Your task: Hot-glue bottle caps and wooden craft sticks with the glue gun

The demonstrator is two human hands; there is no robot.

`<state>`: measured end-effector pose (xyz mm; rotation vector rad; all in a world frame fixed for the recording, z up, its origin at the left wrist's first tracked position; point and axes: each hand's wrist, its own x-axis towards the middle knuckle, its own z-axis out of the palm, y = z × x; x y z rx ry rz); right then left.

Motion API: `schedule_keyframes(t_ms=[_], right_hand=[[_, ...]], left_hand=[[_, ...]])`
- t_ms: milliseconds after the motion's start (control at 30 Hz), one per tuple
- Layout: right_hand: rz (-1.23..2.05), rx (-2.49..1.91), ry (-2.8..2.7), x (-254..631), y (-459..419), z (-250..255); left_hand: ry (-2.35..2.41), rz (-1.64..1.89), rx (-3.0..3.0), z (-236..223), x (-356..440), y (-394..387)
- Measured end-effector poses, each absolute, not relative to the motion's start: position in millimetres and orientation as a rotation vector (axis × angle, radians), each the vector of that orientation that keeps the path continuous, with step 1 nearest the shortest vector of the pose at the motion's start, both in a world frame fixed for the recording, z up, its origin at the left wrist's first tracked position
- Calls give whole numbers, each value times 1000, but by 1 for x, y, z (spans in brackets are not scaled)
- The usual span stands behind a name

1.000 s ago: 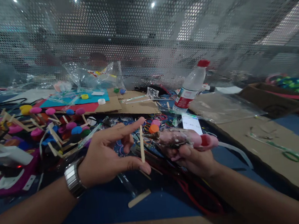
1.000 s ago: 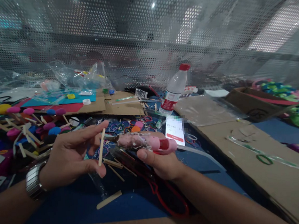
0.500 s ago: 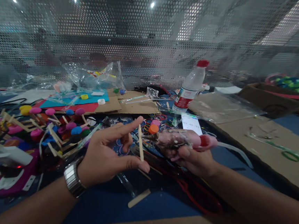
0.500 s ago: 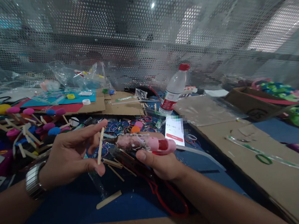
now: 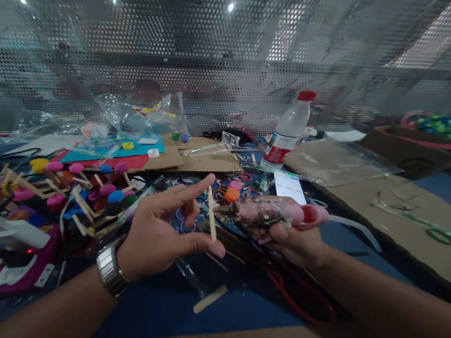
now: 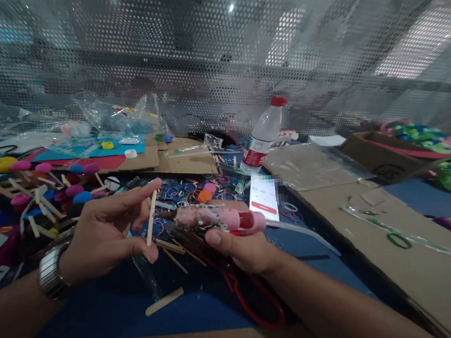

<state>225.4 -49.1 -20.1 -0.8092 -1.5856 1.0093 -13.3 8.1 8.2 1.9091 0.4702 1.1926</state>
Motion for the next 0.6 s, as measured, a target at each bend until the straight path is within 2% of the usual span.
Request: schedule_keyframes(t_ms=[167,600], right_hand=[[977,-654,-1645,226,-47,-20],[830,-646,-1766,227,-47,-13]], left_hand=[[471,1190,1900,10,-13,8],[465,1189,1841,12,-12,7]])
